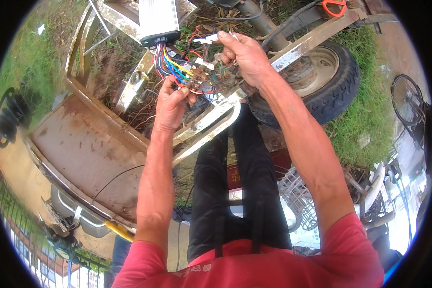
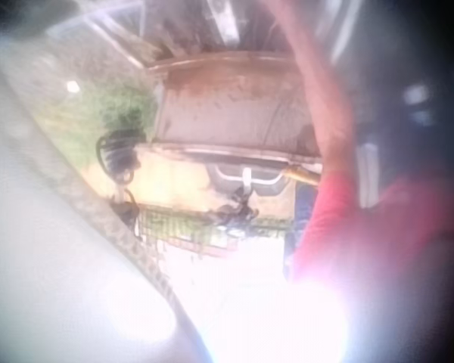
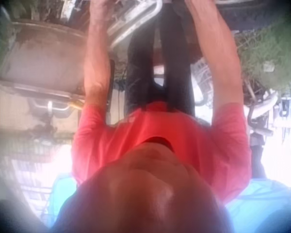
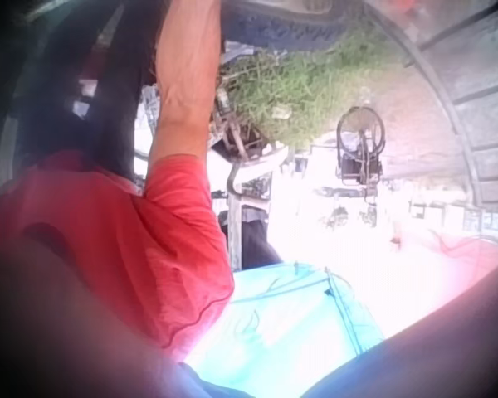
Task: The person works on the exposed wiring harness of a three-wheeled vehicle frame, using a multimeter to test connections and manipulating various wire connectors. They repeatedly connect and disconnect plugs, strip wire ends, and organize the harness while another person stands nearby.
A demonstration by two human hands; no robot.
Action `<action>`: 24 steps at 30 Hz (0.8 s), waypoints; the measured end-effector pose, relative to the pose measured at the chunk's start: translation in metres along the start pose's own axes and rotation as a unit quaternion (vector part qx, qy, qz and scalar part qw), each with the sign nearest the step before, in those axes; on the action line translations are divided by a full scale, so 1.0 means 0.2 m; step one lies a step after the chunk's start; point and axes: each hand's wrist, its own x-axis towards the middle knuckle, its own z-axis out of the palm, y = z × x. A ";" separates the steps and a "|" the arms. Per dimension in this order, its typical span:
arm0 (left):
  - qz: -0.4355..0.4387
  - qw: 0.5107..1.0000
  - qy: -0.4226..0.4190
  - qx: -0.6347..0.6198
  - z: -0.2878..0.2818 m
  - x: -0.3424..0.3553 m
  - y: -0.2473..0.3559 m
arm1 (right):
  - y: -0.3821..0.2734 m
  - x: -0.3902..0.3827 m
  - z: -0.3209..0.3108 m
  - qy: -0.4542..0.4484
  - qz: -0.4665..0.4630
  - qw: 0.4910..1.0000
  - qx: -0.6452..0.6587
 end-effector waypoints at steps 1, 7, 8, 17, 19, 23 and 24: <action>0.000 1.000 -0.002 0.000 -0.01 0.00 0.00 | 0.00 -0.01 0.01 -0.008 0.002 1.000 0.000; -0.014 0.999 -0.002 0.035 -0.02 0.00 0.01 | -0.03 -0.03 0.01 -0.039 0.006 0.998 -0.055; -0.016 0.999 -0.002 0.039 -0.02 0.00 0.01 | -0.02 -0.03 0.01 -0.031 -0.001 0.997 -0.064; -0.020 0.999 0.006 0.046 -0.01 0.01 0.01 | -0.09 0.01 0.05 -0.115 0.026 0.971 -0.207; -0.035 0.997 0.012 0.064 -0.01 0.01 0.02 | -0.10 0.03 0.05 -0.141 0.039 0.965 -0.220; -0.027 0.998 0.007 0.065 -0.01 0.01 0.02 | -0.10 0.05 0.05 -0.150 0.059 0.969 -0.188; -0.025 0.998 0.009 0.063 -0.01 0.01 0.02 | -0.10 0.06 0.05 -0.149 0.064 0.970 -0.179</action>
